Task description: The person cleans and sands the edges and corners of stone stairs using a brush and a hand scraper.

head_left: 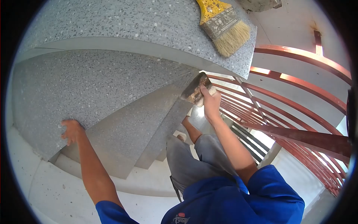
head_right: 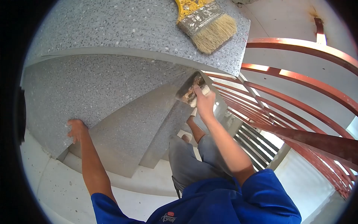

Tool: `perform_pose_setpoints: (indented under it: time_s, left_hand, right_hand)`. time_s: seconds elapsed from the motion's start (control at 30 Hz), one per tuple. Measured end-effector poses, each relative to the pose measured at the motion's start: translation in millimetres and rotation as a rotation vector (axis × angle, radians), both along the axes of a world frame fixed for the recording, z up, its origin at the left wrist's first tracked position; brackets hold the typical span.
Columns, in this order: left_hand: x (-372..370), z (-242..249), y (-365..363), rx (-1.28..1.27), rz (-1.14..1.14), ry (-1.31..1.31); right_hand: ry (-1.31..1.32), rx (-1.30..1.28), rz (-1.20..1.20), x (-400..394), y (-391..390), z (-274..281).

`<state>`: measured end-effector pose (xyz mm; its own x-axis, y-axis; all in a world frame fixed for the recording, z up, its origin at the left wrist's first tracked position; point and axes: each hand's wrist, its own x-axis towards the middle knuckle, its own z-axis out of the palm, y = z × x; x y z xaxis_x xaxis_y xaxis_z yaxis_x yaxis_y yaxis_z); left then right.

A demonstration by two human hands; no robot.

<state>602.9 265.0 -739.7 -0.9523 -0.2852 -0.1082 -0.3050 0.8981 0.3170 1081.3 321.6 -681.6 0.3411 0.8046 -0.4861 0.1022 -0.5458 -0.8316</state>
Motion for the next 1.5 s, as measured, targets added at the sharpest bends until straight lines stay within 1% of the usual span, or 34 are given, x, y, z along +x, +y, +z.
perform_pose_setpoints:
  time_s: [0.03,0.13,0.17,0.23,0.3,0.33,0.43,0.6,0.77,0.8,0.83,0.9,0.93,1.03,1.13,1.23,1.3,1.33,1.37,1.47,1.5]
  left_hand:
    - [-0.6,-1.4,-1.2,-0.009,-0.003,0.000]
    - [1.4,-0.3,0.2,-0.014,0.000,-0.004]
    - [2.8,1.3,1.3,-0.015,0.002,-0.006]
    - [33.0,24.7,16.9,-0.012,-0.020,0.024]
    - [33.2,25.5,16.6,0.011,-0.025,0.023]
    - [15.5,11.3,4.0,0.031,-0.024,0.005]
    - [1.4,-3.7,-3.5,0.039,-0.023,-0.009]
    - [0.0,-3.6,-2.8,0.029,-0.006,0.008]
    - [0.0,-2.9,-3.3,0.047,-0.018,-0.005]
    - [16.7,15.0,8.6,0.031,-0.003,-0.036]
    - [48.1,48.0,31.1,0.014,0.013,-0.068]
    - [61.2,61.5,41.7,0.013,0.016,-0.101]
    - [53.8,54.8,36.9,0.028,0.006,-0.099]
    - [61.4,61.0,36.4,0.028,-0.001,-0.111]
    - [59.4,61.5,40.1,0.033,-0.013,-0.098]
    - [69.8,69.1,42.7,0.006,-0.003,-0.107]
    - [54.5,54.4,35.9,0.036,-0.035,-0.081]
    - [20.0,18.6,11.9,0.074,-0.053,-0.048]
    - [-1.1,-5.5,-9.2,0.101,-0.066,-0.020]
    - [-11.4,-14.9,-12.6,-0.035,-0.064,0.011]
    - [-8.8,-14.7,-13.0,-0.011,-0.058,0.009]
  right_hand:
    - [0.247,0.019,-0.125,-3.8,-4.6,-2.1]
    - [0.436,0.011,-0.344,-19.7,-6.0,-5.6]
    - [0.556,0.062,-0.339,-16.8,-5.9,-17.8]
    - [0.533,0.100,-0.363,-24.1,0.2,-20.8]
    - [0.512,0.103,-0.379,-29.8,7.5,-20.2]
    - [0.524,0.107,-0.373,-31.0,9.1,-18.3]
    - [0.547,0.106,-0.353,-31.7,12.8,-14.9]
    - [0.553,0.089,-0.306,-26.8,13.8,-18.6]
    - [0.494,0.057,-0.347,-30.2,15.5,-13.1]
    - [0.485,0.046,-0.357,-31.2,16.2,-12.4]
    - [0.501,0.057,-0.350,-30.1,15.6,-14.8]
    - [0.532,0.083,-0.336,-27.0,18.6,-19.4]
    - [0.517,0.073,-0.341,-26.8,20.7,-22.7]
    - [0.478,0.033,-0.365,-24.5,20.4,-20.2]
    - [0.502,0.031,-0.377,-25.0,27.7,-28.6]
    - [0.542,0.021,-0.380,-27.6,26.6,-25.7]
    - [0.257,-0.048,-0.139,-11.2,5.7,-29.2]
    - [0.113,-0.078,0.001,-2.4,-1.5,-27.4]
    - [-0.148,-0.098,0.214,-1.8,-3.0,1.4]
    - [-0.749,0.207,0.579,7.9,4.3,28.0]
    - [-0.922,0.438,0.716,9.8,11.8,25.7]
